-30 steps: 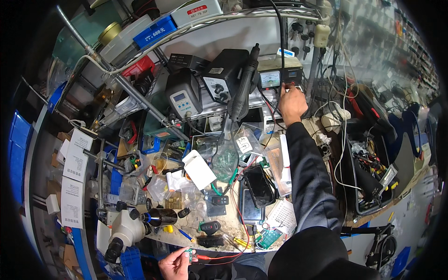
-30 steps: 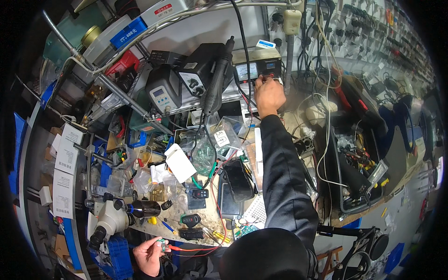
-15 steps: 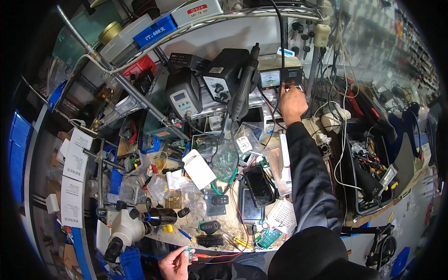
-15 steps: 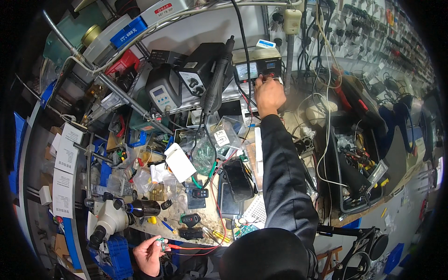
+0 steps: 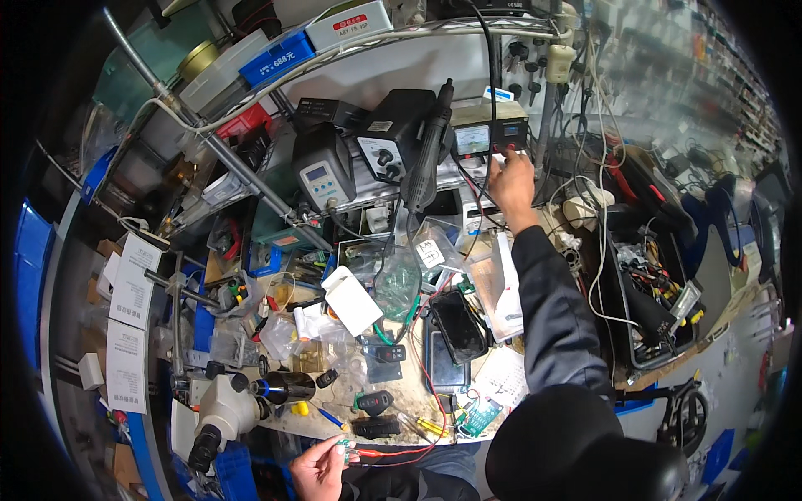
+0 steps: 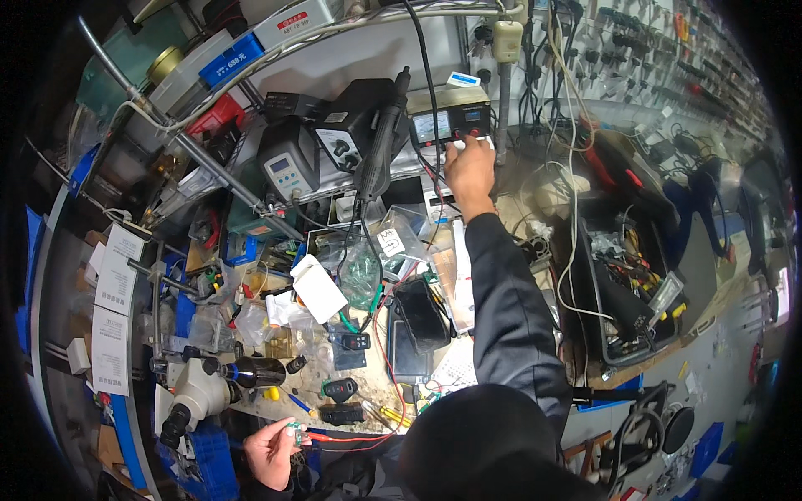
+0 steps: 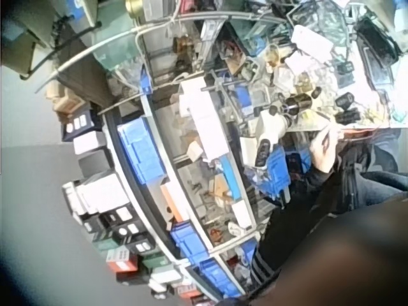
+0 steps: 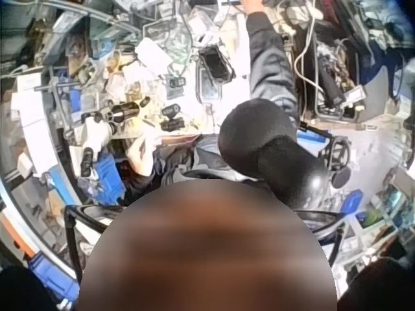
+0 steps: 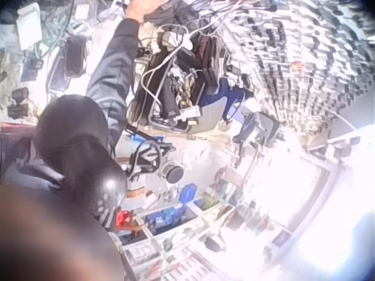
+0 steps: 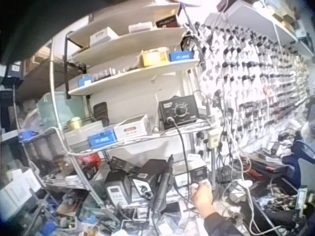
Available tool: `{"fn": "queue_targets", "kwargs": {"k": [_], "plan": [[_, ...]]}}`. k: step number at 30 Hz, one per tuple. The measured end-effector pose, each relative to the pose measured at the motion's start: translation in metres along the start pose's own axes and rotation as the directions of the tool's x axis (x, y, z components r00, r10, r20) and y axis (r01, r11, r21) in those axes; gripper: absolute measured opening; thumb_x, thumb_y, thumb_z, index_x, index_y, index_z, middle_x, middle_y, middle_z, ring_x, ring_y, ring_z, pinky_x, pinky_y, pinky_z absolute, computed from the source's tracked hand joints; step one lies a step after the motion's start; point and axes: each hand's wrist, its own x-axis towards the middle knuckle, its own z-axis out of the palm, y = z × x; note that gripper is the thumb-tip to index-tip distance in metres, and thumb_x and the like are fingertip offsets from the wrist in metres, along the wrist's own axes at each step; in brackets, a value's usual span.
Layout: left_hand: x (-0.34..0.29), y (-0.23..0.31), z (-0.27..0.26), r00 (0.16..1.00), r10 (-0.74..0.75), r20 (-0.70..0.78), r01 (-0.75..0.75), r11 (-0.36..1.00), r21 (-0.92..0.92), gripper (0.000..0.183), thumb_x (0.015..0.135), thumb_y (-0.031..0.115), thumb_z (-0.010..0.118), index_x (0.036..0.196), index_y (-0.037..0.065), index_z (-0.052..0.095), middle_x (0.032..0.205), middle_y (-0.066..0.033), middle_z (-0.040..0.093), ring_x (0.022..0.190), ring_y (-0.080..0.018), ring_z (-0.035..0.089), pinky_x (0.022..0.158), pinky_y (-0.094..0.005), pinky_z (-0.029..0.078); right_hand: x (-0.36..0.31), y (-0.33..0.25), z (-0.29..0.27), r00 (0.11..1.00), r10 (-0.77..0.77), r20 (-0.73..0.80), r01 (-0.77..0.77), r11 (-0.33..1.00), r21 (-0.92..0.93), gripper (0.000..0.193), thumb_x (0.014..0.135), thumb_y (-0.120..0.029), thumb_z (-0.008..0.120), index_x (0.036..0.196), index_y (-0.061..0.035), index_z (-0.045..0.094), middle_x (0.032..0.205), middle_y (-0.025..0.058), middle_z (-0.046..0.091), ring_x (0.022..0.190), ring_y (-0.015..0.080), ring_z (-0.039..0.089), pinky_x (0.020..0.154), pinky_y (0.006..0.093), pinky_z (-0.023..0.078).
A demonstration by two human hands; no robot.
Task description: The person tests a small green circuit board by connecting red and black wires to a power supply and observing the board's response. They repeatedly connect and disconnect the wires, adjust the power supply, and move between workstations. The person also handles a handheld diagnostic device and a small yellow component.
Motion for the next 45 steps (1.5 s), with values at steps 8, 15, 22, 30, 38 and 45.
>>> {"fn": "queue_targets", "kwargs": {"k": [8,15,22,30,38,45], "plan": [[0.014,-0.006,-0.019,0.988,0.078,0.13,-0.049,0.975,-0.215,0.023,0.092,0.006,0.055,0.109,-0.008,0.061,0.09,-0.0133,0.068,0.071,-0.0163,0.067,0.061,-0.0246,0.054,-0.065,-0.01,-0.061,0.939,-0.284,-0.191,0.316,0.935,0.163,0.023,0.082,-0.011,0.063,0.102,0.0012,0.064,0.1,0.0197,0.061,0.097,0.0366,0.057,0.087,0.039,0.045],[0.021,-0.004,-0.034,0.972,0.093,0.214,-0.022,0.949,-0.313,0.023,0.092,0.0,0.054,0.111,-0.011,0.059,0.097,-0.0166,0.067,0.079,-0.016,0.066,0.073,-0.0262,0.055,-0.111,-0.008,-0.104,0.97,-0.232,-0.07,0.24,0.96,0.146,0.022,0.085,-0.011,0.062,0.103,0.0021,0.063,0.097,0.0203,0.065,0.092,0.0307,0.065,0.078,0.0351,0.051],[0.025,-0.019,-0.043,0.976,0.098,0.197,-0.019,0.929,-0.369,0.024,0.092,0.001,0.056,0.114,-0.008,0.059,0.098,-0.0149,0.067,0.079,-0.0144,0.065,0.075,-0.0261,0.054,-0.271,-0.042,-0.152,0.906,-0.422,-0.042,0.421,0.907,-0.024,0.034,0.081,0.001,0.061,0.114,0.0,0.055,0.105,0.019,0.059,0.094,0.0323,0.059,0.082,0.0381,0.049],[0.024,-0.028,-0.037,0.984,0.05,0.171,0.024,0.914,-0.405,0.025,0.093,0.007,0.056,0.115,-0.004,0.059,0.097,-0.0124,0.068,0.077,-0.0152,0.066,0.07,-0.025,0.054,-0.385,-0.041,-0.085,0.906,-0.055,0.419,0.051,0.998,0.02,0.067,0.077,-0.016,0.069,0.127,0.0133,0.035,0.119,0.0369,0.043,0.108,0.0493,0.048,0.094,0.0479,0.041],[0.016,-0.034,-0.054,0.996,-0.013,0.086,0.049,0.906,-0.421,0.025,0.093,0.009,0.057,0.114,-0.004,0.059,0.097,-0.0143,0.068,0.075,-0.0163,0.066,0.067,-0.0257,0.055,-0.361,-0.03,-0.05,0.842,0.23,0.488,0.016,0.894,-0.448,0.063,0.08,-0.026,0.065,0.121,0.0146,0.038,0.101,0.0304,0.049,0.092,0.0424,0.054,0.08,0.0448,0.046],[0.023,-0.038,-0.074,0.997,-0.075,0.012,0.072,0.887,-0.455,0.027,0.093,0.008,0.055,0.116,-0.007,0.056,0.097,-0.0161,0.067,0.076,-0.0178,0.066,0.068,-0.0274,0.057,-0.37,-0.03,-0.023,0.898,0.258,0.357,0.014,0.792,-0.61,0.063,0.085,-0.022,0.058,0.134,0.0077,0.032,0.113,0.0341,0.045,0.104,0.043,0.049,0.09,0.0474,0.042]]}}
